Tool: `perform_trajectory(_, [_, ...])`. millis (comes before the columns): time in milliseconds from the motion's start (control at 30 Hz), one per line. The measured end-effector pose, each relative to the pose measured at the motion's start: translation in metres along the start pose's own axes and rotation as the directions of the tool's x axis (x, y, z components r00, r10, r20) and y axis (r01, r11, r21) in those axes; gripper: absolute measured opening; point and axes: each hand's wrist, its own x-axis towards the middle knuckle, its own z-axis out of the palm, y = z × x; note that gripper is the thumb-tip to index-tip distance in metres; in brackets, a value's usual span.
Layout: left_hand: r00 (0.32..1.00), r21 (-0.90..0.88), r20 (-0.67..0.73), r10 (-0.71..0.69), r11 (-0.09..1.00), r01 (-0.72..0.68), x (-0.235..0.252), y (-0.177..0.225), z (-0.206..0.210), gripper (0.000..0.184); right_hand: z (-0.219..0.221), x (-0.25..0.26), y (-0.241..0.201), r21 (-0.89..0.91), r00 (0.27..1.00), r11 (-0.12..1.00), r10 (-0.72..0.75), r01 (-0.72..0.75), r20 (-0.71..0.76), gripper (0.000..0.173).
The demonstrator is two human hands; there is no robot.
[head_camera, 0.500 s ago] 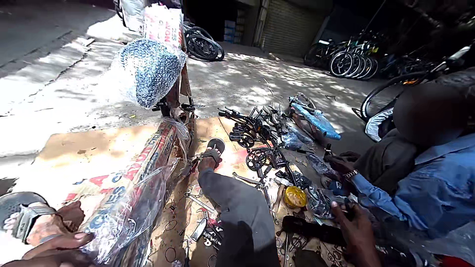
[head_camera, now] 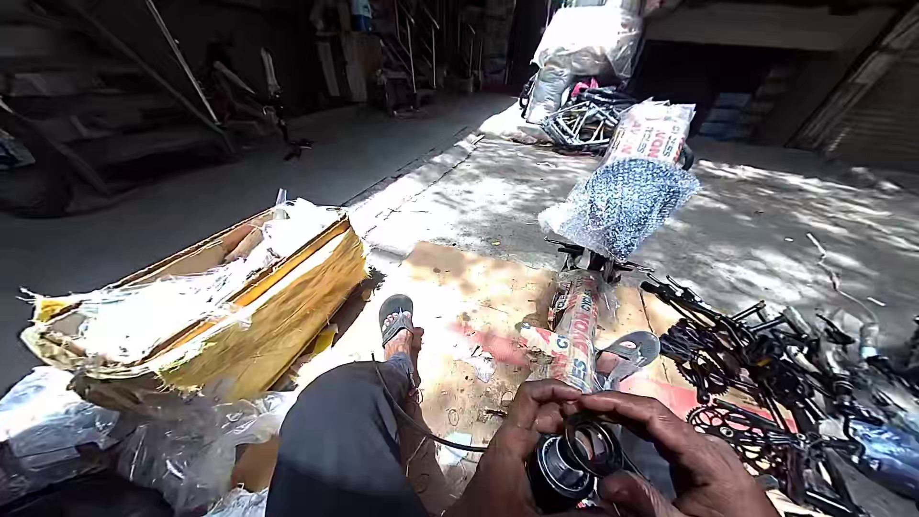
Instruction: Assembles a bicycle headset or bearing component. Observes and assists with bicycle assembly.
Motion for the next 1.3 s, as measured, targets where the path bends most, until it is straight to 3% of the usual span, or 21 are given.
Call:
perform_trajectory(67, [1.0,-0.007,-0.022,-0.015,1.0,0.014,0.0,0.001,0.002,0.095,0.0,0.014,-0.003,-0.032,0.994,0.998,-0.041,0.045,0.106,0.041])
perform_trajectory(167, [0.999,-0.042,-0.022,-0.023,0.999,0.022,0.003,0.004,0.004,0.097,-0.009,0.021,-0.007,-0.044,0.978,0.998,-0.041,0.052,0.206,0.041])
perform_trajectory(333, [0.999,-0.088,0.032,0.016,0.996,-0.013,0.003,0.002,0.002,0.102,-0.015,0.018,-0.003,0.06,0.969,0.998,-0.048,0.034,0.244,0.045])
perform_trajectory(467, [0.998,-0.183,0.055,0.042,0.983,-0.031,0.006,-0.004,0.001,0.079,-0.015,0.016,0.005,0.152,0.969,0.987,-0.091,0.057,0.23,0.045])
perform_trajectory(600, [0.999,-0.214,0.039,0.019,0.977,-0.01,0.005,-0.003,0.001,0.07,-0.008,0.013,0.008,0.233,0.986,0.971,-0.083,0.048,0.145,0.045])
perform_trajectory(733, [0.999,-0.188,0.018,-0.035,0.981,0.038,0.005,0.003,0.002,0.066,-0.007,0.011,-0.003,-0.037,0.997,0.997,-0.069,0.07,0.031,0.043])
perform_trajectory(833, [0.999,-0.156,0.003,-0.051,0.986,0.051,0.004,0.004,0.002,0.066,-0.004,0.012,-0.008,-0.105,0.998,0.992,-0.068,0.066,-0.011,0.038])
perform_trajectory(1100, [0.999,-0.286,0.05,-0.011,0.958,0.025,0.006,-0.003,0.004,0.069,0.016,-0.002,0.0,0.018,0.986,0.994,-0.1,0.104,-0.135,0.031])
perform_trajectory(1300, [0.996,-0.097,-0.008,-0.088,0.991,0.087,0.001,0.002,0.002,0.059,0.013,0.001,-0.004,0.152,0.98,0.97,-0.18,0.192,-0.087,0.025])
